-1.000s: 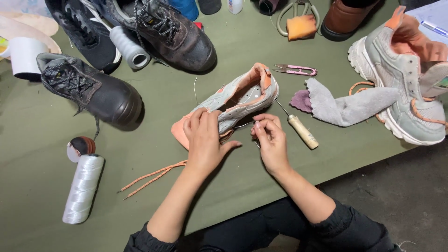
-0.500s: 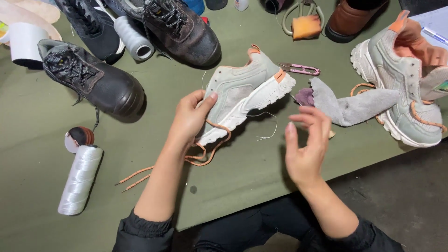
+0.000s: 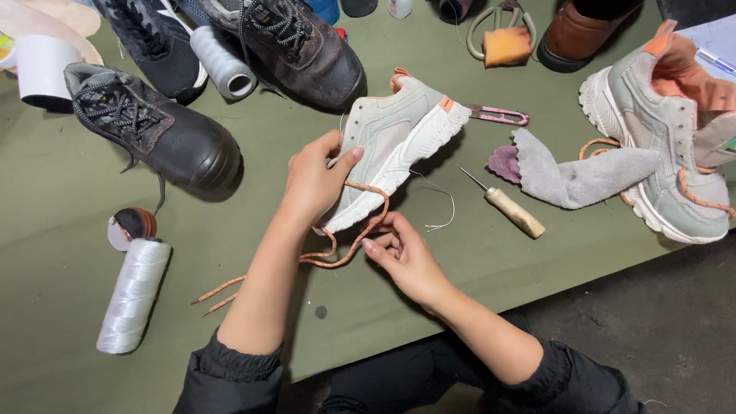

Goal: Hand-stitching the sole of a sneaker using an awl and thread at a repair bench.

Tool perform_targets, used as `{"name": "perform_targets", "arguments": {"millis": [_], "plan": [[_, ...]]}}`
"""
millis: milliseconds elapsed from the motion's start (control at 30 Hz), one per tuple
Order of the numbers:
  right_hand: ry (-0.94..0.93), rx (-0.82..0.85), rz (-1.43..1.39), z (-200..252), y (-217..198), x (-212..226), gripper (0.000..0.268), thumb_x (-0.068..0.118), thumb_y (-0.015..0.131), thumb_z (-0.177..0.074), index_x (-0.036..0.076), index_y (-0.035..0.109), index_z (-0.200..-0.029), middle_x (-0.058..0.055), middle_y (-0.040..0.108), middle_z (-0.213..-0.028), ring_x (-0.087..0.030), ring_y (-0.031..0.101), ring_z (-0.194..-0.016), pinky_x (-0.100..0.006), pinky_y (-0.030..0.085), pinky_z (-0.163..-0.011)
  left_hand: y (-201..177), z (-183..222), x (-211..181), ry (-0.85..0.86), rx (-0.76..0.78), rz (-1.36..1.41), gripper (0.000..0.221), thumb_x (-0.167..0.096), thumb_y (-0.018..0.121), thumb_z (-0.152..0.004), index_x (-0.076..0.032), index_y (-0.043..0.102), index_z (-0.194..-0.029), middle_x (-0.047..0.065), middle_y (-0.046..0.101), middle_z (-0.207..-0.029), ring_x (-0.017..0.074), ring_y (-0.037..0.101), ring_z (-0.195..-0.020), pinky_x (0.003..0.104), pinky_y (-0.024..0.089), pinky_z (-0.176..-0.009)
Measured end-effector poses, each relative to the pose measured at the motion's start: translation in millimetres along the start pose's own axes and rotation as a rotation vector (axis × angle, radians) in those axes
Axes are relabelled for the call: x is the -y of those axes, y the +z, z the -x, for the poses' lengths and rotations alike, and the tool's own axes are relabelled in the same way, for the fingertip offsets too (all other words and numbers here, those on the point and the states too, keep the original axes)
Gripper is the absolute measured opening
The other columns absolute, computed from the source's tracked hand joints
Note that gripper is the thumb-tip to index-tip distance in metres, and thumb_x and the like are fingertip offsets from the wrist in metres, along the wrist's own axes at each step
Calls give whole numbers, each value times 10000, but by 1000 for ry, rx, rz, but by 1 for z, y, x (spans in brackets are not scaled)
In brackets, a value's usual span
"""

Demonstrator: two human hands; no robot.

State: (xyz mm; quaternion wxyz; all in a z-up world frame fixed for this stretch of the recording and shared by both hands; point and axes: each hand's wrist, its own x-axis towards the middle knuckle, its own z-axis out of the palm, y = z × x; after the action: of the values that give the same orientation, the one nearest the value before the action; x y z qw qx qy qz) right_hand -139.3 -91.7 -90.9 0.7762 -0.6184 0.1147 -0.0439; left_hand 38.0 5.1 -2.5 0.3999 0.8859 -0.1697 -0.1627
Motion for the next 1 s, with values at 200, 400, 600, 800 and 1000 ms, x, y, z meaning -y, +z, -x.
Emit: {"name": "perform_targets", "arguments": {"millis": [200, 400, 600, 800, 1000], "plan": [[-28, -14, 192, 17, 30, 41, 138, 224, 609, -1020, 93, 653, -1025, -75, 775, -1008, -135, 697, -749, -269, 550, -633, -19, -11, -14, 41, 62, -142, 128, -240, 717, -922, -136, 721, -996, 63, 723, -938, 351, 689, -1055, 514, 505, -948], [61, 451, 314, 24, 71, 46, 105, 199, 465, -1066, 143, 474, -978, 12, 723, -796, -154, 590, -623, -293, 504, -709, -15, -7, -30, -41, 111, -252, 99, -239, 578, -988, -167, 643, -969, -34, 674, -867, 205, 596, -882, 343, 425, -827], [1, 434, 388, 2, 89, 10, 118, 46, 456, -924, 80, 531, -1008, -103, 687, -749, -320, 650, -725, -406, 497, -729, 14, 7, -25, 58, -29, -344, 113, -212, 472, -1032, -108, 491, -992, 140, 701, -863, 476, 581, -853, 497, 404, -834], [-93, 438, 582, -16, 95, -14, 183, 166, 532, -1021, 61, 588, -883, -84, 551, -635, -265, 572, -571, -362, 501, -608, 23, 11, -30, 42, -134, -419, 192, -196, 422, -1075, -53, 548, -1092, 207, 691, -835, 378, 689, -885, 476, 415, -987], [-62, 544, 589, 3, 71, 21, 256, 277, 552, -1036, 27, 592, -998, -155, 592, -867, -362, 634, -827, -447, 531, -748, 21, 16, -28, 41, -149, -374, 515, -558, 489, -1040, -47, 544, -1018, 207, 663, -777, 371, 665, -909, 502, 353, -1041]]}}
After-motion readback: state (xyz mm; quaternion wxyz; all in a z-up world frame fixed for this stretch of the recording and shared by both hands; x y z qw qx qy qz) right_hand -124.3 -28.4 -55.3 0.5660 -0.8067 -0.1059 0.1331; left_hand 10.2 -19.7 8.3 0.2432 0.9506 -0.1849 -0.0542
